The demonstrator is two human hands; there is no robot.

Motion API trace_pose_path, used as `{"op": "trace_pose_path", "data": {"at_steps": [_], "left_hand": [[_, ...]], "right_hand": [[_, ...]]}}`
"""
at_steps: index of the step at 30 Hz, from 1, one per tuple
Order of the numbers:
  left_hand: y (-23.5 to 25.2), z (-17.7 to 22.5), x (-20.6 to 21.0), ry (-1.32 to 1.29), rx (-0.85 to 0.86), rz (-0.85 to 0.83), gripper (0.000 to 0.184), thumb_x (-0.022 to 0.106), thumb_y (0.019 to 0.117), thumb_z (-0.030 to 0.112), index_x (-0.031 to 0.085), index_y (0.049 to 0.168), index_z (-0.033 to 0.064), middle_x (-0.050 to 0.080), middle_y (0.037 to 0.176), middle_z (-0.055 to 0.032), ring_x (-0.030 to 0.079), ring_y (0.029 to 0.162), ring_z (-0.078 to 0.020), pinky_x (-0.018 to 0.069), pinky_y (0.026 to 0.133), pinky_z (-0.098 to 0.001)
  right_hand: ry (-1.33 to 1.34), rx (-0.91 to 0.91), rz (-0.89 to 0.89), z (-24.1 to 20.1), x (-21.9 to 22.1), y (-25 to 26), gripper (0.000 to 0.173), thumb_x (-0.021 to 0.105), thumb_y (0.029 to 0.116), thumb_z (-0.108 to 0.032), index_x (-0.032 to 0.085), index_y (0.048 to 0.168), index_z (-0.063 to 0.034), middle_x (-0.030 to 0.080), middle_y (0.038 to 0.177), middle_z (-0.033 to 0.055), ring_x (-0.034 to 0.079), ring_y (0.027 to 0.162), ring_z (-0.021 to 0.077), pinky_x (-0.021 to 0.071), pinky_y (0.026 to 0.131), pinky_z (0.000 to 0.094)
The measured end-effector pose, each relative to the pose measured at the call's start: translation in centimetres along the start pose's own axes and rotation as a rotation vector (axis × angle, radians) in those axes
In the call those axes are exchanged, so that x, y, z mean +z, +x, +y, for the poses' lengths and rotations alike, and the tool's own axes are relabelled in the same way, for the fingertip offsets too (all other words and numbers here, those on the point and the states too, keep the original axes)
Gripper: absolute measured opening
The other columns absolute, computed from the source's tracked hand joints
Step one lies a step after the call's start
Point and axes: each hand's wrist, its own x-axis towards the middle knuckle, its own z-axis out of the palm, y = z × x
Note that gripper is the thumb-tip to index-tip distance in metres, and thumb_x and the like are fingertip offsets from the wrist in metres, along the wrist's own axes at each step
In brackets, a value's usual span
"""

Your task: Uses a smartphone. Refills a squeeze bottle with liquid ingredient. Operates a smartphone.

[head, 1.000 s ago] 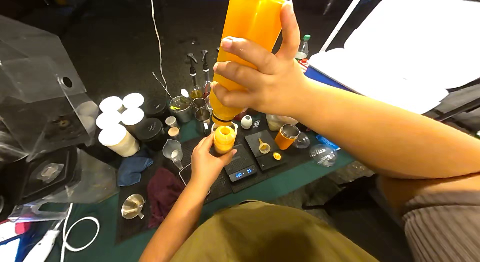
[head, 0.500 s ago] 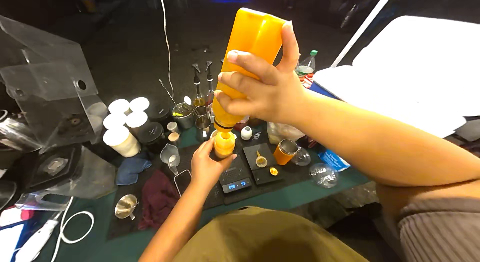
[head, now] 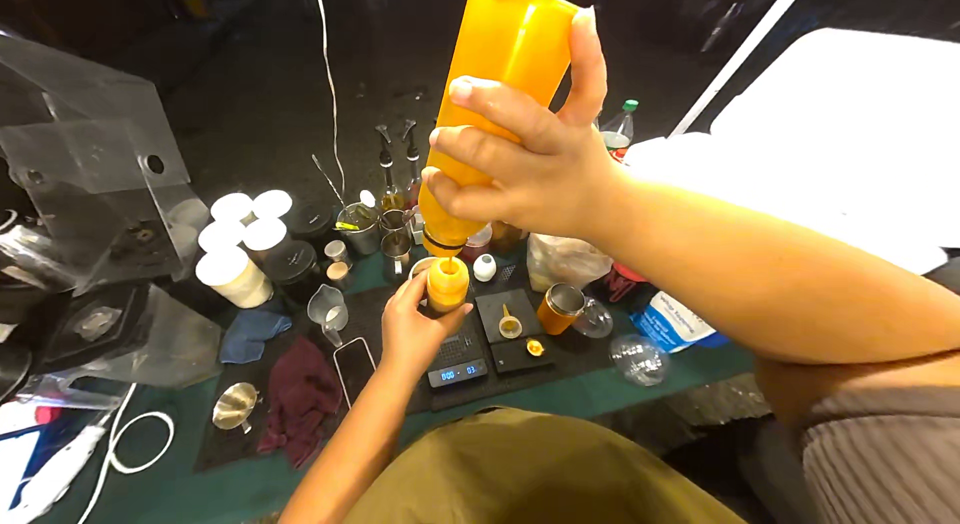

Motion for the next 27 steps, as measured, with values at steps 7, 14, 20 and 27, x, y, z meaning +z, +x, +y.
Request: {"op": "trace_pose_path", "data": {"at_steps": [7,14,20,27], "left_hand": [[0.15,0.18,0.80,-0.001,-0.005,-0.001,0.059,0.085,0.0749,0.030,0.069,0.121,-0.0021,0.072,0.111,-0.0149,0.069,0.105,-0.0203,0.0537,0.095,-0.0374],[0.14,0.33,1.08,-0.004,-0.003,-0.009,0.058,0.085,0.0754,0.030,0.070,0.121,-0.0010,0.073,0.110,-0.0137,0.069,0.104,-0.0180,0.0539,0.095,-0.0350],[0.10,0.38,0.94,0.003,0.003,-0.009,0.059,0.084,0.0752,0.031,0.069,0.122,-0.0010,0.073,0.111,-0.0138,0.070,0.104,-0.0184,0.0539,0.095,-0.0355],[-0.06,0.18,0.73,0.004,0.017,-0.013,0.059,0.085,0.0759,0.031,0.069,0.123,-0.0015,0.072,0.112,-0.0148,0.070,0.105,-0.0203,0.0543,0.095,-0.0375]], "right_hand": [[-0.004,-0.001,-0.013,0.39,-0.36,-0.51,0.019,0.053,0.1034,-0.007,0.065,0.109,-0.0210,0.064,0.121,0.0011,0.040,0.142,0.0184,-0.0004,0.118,0.0617],[0.015,-0.005,-0.023,0.46,-0.47,-0.89,0.019,0.053,0.1036,-0.007,0.065,0.110,-0.0211,0.064,0.121,0.0013,0.040,0.142,0.0189,-0.0013,0.118,0.0619],[0.005,0.003,-0.012,0.54,-0.62,-0.71,0.019,0.053,0.1037,-0.007,0.066,0.109,-0.0213,0.066,0.119,0.0006,0.041,0.142,0.0186,0.0007,0.118,0.0617],[0.032,0.011,-0.024,0.23,-0.66,-0.58,0.019,0.054,0.1035,-0.008,0.066,0.108,-0.0213,0.066,0.120,0.0005,0.041,0.142,0.0192,0.0003,0.118,0.0618]]}}
